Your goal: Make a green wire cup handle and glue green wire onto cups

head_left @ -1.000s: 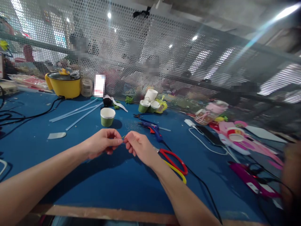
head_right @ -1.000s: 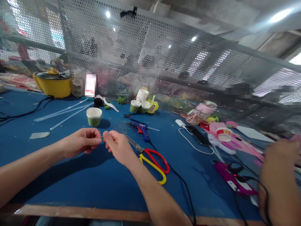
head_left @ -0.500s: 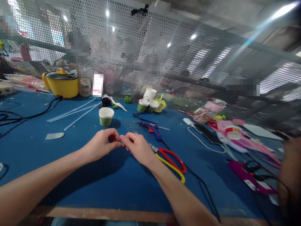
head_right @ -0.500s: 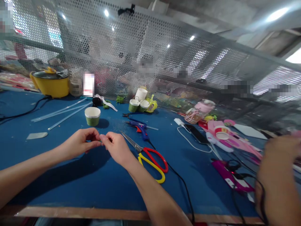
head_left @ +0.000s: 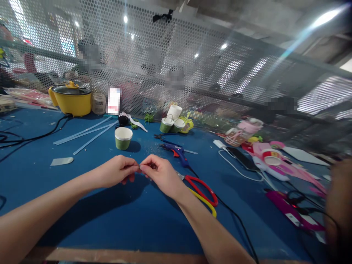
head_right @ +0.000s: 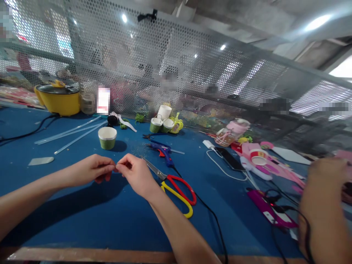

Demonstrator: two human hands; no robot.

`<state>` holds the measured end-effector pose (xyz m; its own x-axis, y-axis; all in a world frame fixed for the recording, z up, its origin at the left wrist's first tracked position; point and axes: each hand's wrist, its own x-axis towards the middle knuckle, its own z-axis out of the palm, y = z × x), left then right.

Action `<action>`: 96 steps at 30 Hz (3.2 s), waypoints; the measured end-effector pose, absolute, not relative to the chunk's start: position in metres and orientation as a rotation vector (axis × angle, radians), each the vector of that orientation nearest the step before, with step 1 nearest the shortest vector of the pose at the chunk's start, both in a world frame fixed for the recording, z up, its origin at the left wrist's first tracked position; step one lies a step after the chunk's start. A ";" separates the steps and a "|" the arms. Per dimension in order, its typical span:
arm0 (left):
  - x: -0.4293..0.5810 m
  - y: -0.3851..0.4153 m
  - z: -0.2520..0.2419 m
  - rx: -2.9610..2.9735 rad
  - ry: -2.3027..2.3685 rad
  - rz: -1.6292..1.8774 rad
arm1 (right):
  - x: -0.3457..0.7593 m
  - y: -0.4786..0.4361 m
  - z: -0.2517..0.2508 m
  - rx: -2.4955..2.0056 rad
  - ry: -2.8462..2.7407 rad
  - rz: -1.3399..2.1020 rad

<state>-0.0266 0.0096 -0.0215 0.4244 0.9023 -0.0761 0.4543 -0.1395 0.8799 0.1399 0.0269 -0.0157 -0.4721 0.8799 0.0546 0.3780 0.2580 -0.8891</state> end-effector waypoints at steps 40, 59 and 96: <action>-0.023 0.007 -0.021 1.850 1.269 0.568 | 0.147 0.035 -0.017 -1.122 -1.741 1.440; -0.028 0.009 -0.020 1.520 1.050 0.654 | 0.150 0.036 -0.017 -1.174 -1.816 1.260; -0.024 0.011 -0.031 1.324 0.939 0.647 | 0.146 0.039 -0.019 -0.962 -1.491 1.367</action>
